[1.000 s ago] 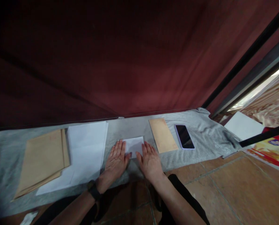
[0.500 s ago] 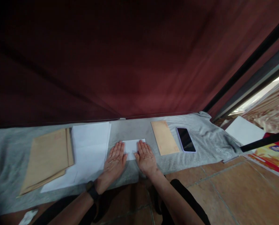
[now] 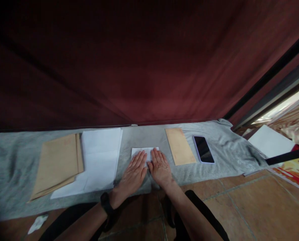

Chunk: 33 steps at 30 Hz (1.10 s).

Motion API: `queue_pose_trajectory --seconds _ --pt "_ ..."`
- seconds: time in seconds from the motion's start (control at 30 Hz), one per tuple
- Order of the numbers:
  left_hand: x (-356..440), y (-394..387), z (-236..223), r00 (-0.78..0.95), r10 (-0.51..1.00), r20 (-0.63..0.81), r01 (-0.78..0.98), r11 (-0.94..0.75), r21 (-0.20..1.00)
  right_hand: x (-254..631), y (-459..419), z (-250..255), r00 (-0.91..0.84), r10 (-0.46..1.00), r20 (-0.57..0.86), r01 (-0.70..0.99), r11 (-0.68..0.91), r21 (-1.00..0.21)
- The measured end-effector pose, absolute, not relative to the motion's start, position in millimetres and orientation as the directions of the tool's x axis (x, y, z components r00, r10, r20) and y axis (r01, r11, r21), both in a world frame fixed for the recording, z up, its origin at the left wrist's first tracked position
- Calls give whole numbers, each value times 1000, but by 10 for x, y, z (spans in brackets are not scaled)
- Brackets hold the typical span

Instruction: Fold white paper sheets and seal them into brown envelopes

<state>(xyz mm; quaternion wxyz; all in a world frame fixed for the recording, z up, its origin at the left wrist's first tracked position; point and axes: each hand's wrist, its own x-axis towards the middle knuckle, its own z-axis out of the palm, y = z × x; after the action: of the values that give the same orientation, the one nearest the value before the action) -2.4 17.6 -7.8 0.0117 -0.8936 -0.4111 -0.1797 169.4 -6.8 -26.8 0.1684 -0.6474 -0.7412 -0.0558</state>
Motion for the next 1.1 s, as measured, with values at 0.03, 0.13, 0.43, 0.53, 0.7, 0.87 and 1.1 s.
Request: queue_pose_trajectory --seconds 0.03,0.13,0.43,0.53,0.7,0.87,1.1 --pt "9 154 -96 612 721 325 727 -675 128 1692 -71 -267 -106 942 320 979 156 -135" --pt "25 102 -158 615 725 308 729 -673 128 1701 -72 -263 -106 941 321 978 157 -139" --pt "-238 47 -206 625 707 332 721 -685 103 1571 -167 -116 -131 938 321 957 204 -206" --pt "-266 45 -268 654 690 311 706 -704 79 1381 -323 -108 -251 907 339 918 333 -213" --pt "-308 22 -298 649 694 311 712 -699 75 1324 -503 -179 -257 897 359 928 333 -168" --pt "-358 -9 -212 568 743 353 763 -637 113 1545 -553 -195 -233 904 358 951 289 -110" --pt "-460 -32 -152 530 773 348 799 -593 103 1708 -660 -173 -128 934 333 976 178 -122"
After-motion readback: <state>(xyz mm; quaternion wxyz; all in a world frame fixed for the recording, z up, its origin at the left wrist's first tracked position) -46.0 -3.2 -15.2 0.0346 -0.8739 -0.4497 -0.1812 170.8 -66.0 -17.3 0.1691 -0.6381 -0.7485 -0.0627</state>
